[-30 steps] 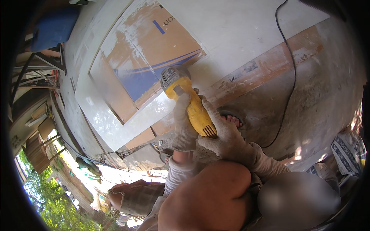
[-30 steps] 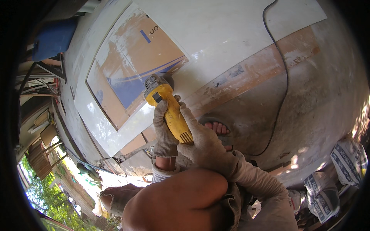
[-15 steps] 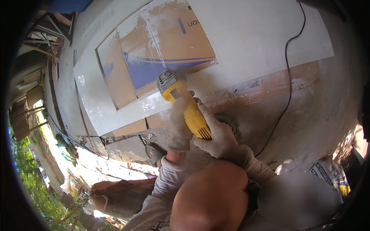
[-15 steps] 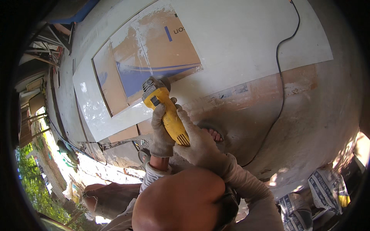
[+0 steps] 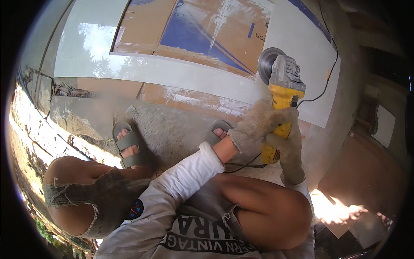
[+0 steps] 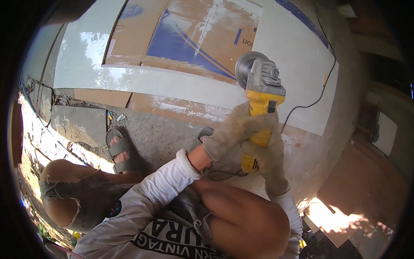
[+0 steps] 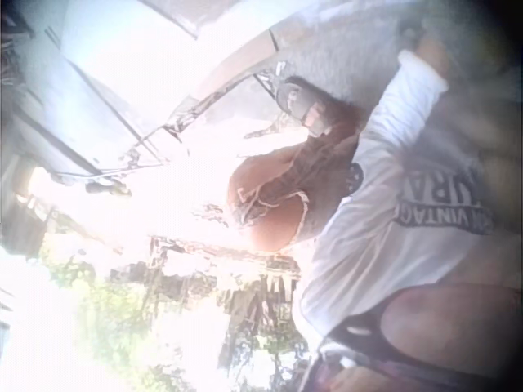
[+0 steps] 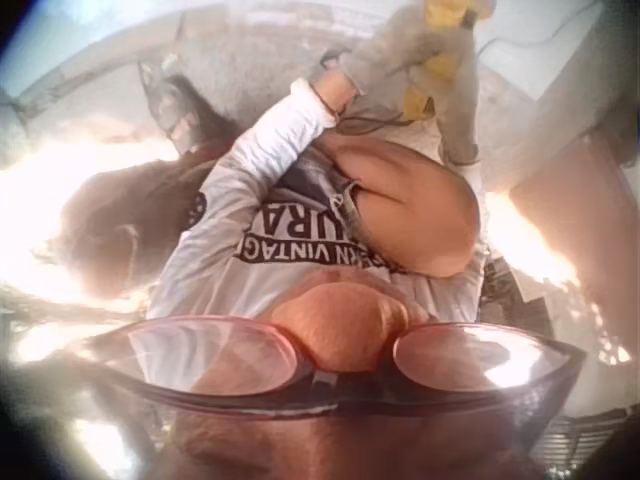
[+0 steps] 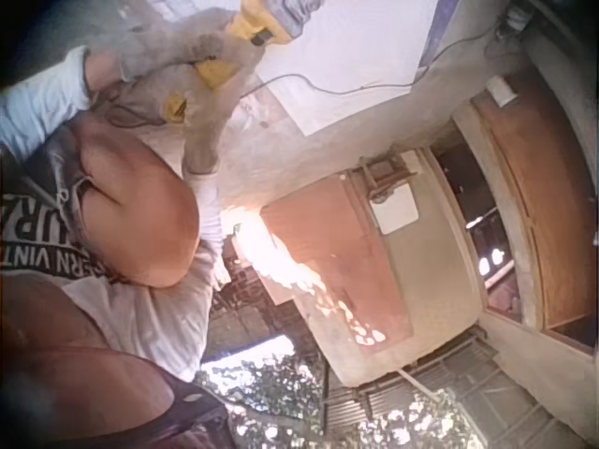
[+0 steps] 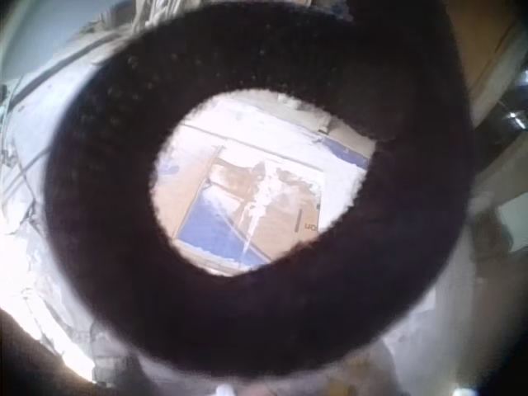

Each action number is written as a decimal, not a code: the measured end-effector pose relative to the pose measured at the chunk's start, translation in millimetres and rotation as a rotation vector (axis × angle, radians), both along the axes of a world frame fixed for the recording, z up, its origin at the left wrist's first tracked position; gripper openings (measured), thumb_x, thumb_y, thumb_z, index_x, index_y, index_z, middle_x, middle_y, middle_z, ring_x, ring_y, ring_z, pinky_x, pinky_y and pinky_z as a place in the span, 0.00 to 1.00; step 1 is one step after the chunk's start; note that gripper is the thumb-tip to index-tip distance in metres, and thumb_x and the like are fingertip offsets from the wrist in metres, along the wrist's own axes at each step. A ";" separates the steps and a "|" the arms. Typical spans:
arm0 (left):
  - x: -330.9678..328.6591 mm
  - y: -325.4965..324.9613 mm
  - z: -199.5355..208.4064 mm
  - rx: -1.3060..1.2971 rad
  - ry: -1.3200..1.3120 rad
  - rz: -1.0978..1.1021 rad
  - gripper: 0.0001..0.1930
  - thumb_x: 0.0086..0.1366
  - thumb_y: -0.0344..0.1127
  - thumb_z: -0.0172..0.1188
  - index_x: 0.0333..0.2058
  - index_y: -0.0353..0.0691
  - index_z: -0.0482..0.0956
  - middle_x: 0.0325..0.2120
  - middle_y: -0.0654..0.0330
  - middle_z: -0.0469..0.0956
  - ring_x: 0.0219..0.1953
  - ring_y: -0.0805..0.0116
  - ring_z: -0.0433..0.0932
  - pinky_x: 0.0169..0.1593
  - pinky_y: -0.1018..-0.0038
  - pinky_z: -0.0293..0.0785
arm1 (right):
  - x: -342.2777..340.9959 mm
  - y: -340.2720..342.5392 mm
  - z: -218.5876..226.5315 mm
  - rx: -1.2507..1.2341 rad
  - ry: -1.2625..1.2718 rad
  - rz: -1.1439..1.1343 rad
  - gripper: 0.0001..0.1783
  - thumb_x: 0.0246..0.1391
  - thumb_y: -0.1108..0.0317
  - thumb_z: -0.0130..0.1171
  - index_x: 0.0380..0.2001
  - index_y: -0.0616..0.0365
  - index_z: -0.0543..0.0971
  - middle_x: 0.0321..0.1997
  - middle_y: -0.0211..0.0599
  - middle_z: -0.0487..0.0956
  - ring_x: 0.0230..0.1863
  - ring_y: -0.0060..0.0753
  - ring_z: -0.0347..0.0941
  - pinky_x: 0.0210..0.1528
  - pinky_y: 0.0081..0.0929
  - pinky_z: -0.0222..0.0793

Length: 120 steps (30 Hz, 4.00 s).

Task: The person uses a yellow angle grinder to grind the edge of a white ceramic tile laid on a cardboard-covered floor. The person sits cross-legged and moves the grinder along the tile edge, generating dust.

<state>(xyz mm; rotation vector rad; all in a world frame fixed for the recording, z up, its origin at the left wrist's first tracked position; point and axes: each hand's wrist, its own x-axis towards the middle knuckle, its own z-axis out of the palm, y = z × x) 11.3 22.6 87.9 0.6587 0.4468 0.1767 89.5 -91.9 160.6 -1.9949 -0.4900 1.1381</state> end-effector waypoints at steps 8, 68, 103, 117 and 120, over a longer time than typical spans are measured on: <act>1.6 -2.7 -8.2 -0.174 -0.051 0.012 0.21 0.67 0.43 0.70 0.51 0.34 0.79 0.40 0.58 0.84 0.41 0.70 0.83 0.47 0.68 0.82 | -12.1 19.0 24.3 -0.138 0.097 -0.099 0.46 0.52 0.79 0.67 0.74 0.56 0.63 0.58 0.36 0.78 0.55 0.30 0.79 0.55 0.32 0.81; -53.4 32.2 -58.0 -0.408 0.257 0.411 0.20 0.70 0.41 0.67 0.53 0.32 0.80 0.42 0.55 0.84 0.42 0.65 0.85 0.47 0.69 0.83 | -26.0 96.4 -53.8 -0.176 0.134 0.300 0.53 0.54 0.67 0.75 0.78 0.62 0.57 0.63 0.41 0.77 0.63 0.35 0.76 0.64 0.34 0.74; -41.5 18.6 -60.4 -0.406 0.239 0.343 0.21 0.70 0.41 0.67 0.55 0.33 0.78 0.42 0.55 0.83 0.43 0.65 0.86 0.47 0.69 0.84 | -14.7 74.2 -57.4 -0.183 0.161 0.221 0.56 0.51 0.70 0.73 0.80 0.62 0.55 0.64 0.42 0.77 0.63 0.36 0.76 0.65 0.34 0.74; -38.9 14.5 -62.8 -0.415 0.234 0.314 0.21 0.70 0.42 0.67 0.54 0.34 0.77 0.42 0.54 0.83 0.42 0.65 0.85 0.47 0.69 0.84 | -11.5 67.3 -59.9 -0.193 0.123 0.239 0.56 0.52 0.68 0.74 0.80 0.62 0.55 0.64 0.43 0.77 0.63 0.36 0.77 0.65 0.34 0.75; -37.7 12.5 -63.0 -0.432 0.231 0.315 0.21 0.70 0.42 0.67 0.54 0.34 0.77 0.42 0.54 0.83 0.42 0.65 0.85 0.46 0.69 0.84 | -11.7 66.4 -58.9 -0.200 0.115 0.226 0.56 0.52 0.68 0.74 0.79 0.62 0.55 0.64 0.42 0.76 0.63 0.36 0.76 0.65 0.34 0.74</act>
